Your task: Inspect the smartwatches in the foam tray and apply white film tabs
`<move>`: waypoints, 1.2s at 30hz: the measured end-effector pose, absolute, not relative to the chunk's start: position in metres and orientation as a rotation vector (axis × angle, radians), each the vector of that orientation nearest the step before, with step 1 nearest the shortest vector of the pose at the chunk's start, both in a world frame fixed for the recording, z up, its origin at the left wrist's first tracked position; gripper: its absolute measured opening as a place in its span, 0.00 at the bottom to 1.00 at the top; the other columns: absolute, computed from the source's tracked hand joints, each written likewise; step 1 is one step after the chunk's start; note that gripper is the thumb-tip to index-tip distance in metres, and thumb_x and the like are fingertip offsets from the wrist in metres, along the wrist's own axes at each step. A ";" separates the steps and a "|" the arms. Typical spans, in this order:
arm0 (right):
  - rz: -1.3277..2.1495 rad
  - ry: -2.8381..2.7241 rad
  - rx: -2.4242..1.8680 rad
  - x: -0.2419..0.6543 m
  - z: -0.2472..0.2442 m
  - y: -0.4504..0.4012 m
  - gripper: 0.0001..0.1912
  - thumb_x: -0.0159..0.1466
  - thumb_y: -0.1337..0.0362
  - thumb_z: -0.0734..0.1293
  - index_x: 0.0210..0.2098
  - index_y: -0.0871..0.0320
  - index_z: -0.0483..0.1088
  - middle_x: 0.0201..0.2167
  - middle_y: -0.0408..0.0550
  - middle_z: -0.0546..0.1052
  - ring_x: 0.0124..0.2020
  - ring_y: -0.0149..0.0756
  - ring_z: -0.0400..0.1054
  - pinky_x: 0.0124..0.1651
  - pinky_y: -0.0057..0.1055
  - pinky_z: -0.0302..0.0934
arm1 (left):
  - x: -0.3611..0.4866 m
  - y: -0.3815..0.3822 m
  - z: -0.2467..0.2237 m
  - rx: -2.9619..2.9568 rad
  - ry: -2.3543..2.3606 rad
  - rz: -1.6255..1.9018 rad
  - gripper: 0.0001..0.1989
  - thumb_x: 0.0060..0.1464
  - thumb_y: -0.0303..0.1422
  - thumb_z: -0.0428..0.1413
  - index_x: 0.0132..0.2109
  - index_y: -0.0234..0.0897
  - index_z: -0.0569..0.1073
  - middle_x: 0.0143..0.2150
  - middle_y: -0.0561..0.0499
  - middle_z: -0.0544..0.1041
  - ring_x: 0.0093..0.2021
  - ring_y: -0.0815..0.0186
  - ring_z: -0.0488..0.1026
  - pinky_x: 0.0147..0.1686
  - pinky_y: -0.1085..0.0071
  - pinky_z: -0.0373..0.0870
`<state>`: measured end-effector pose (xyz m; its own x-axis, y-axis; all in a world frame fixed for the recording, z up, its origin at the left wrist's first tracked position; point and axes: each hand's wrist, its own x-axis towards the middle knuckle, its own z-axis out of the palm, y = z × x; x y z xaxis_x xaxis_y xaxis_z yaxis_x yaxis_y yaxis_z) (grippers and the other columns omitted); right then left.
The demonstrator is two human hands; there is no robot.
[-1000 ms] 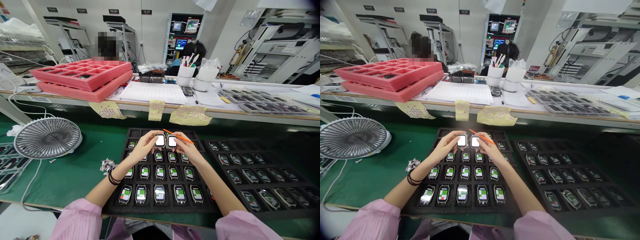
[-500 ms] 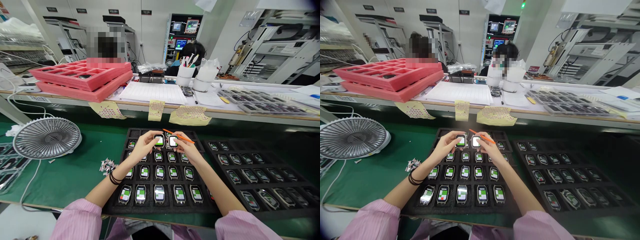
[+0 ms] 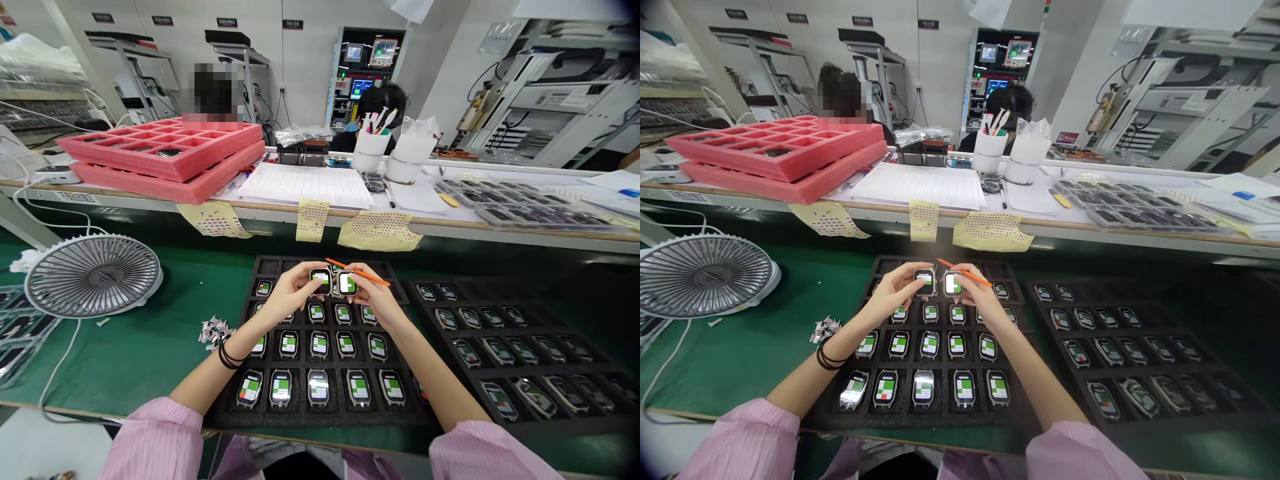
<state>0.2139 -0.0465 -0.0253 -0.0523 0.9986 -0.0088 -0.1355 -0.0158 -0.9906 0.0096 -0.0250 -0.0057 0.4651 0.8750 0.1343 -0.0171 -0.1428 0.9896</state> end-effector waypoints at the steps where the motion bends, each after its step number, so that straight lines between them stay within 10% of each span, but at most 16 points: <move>1: 1.317 -1.142 -1.092 0.214 -0.025 -0.047 0.16 0.57 0.51 0.69 0.39 0.53 0.67 0.31 0.40 0.75 0.20 0.26 0.65 0.19 0.23 0.43 | 0.009 -0.025 -0.005 1.515 0.792 0.933 0.20 0.57 0.39 0.55 0.54 0.34 0.72 0.46 0.43 0.78 0.27 0.70 0.75 0.15 0.81 0.60; 36: 1.291 -1.236 -1.089 0.215 -0.030 -0.045 0.16 0.59 0.51 0.69 0.41 0.51 0.67 0.33 0.41 0.73 0.22 0.27 0.66 0.18 0.23 0.44 | 0.009 -0.019 -0.009 1.485 0.811 0.932 0.17 0.60 0.40 0.52 0.51 0.36 0.74 0.41 0.46 0.78 0.23 0.73 0.71 0.14 0.82 0.61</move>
<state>0.2153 -0.0454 -0.0304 -0.0926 0.9952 0.0311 -0.0743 0.0242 -0.9969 0.0088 -0.0191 -0.0093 0.4469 0.8879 0.1089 -0.0148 -0.1144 0.9933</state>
